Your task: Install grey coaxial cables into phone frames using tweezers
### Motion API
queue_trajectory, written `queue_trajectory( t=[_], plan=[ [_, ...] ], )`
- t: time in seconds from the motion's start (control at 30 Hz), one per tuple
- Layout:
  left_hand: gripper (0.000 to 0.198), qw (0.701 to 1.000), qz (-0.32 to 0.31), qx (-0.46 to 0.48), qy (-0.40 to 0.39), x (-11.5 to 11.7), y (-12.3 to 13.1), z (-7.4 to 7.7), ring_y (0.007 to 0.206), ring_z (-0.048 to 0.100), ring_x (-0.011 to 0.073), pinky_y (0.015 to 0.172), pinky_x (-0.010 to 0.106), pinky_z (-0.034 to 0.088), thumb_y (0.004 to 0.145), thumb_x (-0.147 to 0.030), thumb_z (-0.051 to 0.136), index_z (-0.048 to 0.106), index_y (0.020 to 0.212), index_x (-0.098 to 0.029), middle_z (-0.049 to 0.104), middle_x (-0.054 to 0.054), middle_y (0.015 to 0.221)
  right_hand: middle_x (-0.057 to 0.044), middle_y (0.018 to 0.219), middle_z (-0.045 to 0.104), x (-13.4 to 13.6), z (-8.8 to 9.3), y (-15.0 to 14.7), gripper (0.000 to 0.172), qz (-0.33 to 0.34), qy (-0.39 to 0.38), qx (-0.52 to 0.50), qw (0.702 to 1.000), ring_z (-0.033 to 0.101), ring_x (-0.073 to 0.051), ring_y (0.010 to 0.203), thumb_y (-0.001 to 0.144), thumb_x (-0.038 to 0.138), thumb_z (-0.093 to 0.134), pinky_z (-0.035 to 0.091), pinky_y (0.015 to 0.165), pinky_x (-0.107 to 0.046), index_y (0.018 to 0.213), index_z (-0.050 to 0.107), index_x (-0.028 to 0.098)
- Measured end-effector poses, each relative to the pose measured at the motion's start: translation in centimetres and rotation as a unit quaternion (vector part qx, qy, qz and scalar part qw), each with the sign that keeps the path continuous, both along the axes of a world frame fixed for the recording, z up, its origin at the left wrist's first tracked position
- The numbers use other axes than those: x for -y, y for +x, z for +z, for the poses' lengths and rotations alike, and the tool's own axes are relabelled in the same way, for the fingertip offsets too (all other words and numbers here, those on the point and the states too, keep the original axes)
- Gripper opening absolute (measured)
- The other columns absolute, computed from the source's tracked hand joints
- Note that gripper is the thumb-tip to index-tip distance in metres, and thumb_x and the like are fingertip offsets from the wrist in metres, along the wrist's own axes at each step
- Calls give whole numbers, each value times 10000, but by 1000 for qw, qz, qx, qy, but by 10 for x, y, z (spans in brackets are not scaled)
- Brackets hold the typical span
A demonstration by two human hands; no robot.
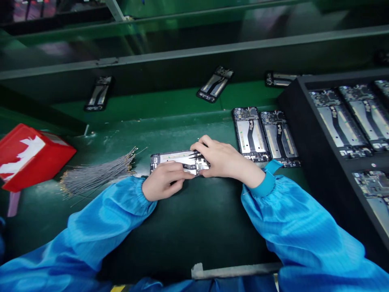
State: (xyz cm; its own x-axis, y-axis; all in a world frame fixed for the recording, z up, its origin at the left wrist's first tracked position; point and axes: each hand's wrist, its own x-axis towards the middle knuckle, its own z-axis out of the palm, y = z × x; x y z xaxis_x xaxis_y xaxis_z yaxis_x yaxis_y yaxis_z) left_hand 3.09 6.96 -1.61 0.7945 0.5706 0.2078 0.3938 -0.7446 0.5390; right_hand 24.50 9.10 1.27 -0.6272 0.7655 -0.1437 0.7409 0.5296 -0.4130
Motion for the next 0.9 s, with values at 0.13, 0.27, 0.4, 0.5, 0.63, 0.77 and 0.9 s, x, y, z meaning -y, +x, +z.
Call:
queue_trajectory(
  t=[0.13,0.27,0.4,0.5,0.63,0.77,0.9],
  plan=[
    [295,1000,-3,4,12,0,0,-1,643,502,123,636,240,404,791,-137,388,649,917,-188,565,13,694,-40,1050,447,0,-2,-1,509,-2,9,3,1000,534,-195,860,682,352,608,380,551,-253,1140,404,262],
    [295,1000,-6,-4,21,0,1,-1,643,495,126,631,242,398,794,-137,388,646,924,-197,562,11,697,-36,1035,449,-1,-2,-3,506,-9,13,13,1000,534,-182,814,672,360,617,370,553,-254,1123,408,262],
    [290,1000,-4,-4,29,1,0,-2,637,490,127,626,242,395,792,-133,391,644,918,-201,557,9,693,-35,1025,454,-1,0,-8,505,-13,18,35,999,531,-169,761,655,355,628,339,521,-245,1102,413,261],
    [273,1000,2,-2,30,2,1,-2,638,492,128,627,241,400,793,-134,393,636,899,-198,550,8,689,-44,977,466,0,1,-11,470,-19,51,69,996,527,-195,771,647,326,630,337,539,-256,1069,439,246],
    [218,998,59,-5,15,3,2,-3,657,508,129,619,234,411,808,-151,397,609,854,-166,545,20,709,-62,1010,464,0,-2,-8,452,15,43,25,999,515,-210,818,674,323,626,387,623,-292,1081,453,229],
    [181,996,85,-27,15,4,4,-4,656,511,130,612,234,411,816,-165,396,577,814,-163,537,16,704,-61,1033,472,-2,-6,-4,458,26,37,-16,999,511,-217,869,693,362,632,405,693,-317,1096,460,227],
    [159,995,91,-43,24,4,5,-3,646,502,128,605,229,402,813,-168,395,552,791,-168,526,8,692,-54,1025,491,-3,-7,-4,468,30,60,9,998,524,-208,827,686,392,650,394,693,-325,1086,468,230]
  ],
)
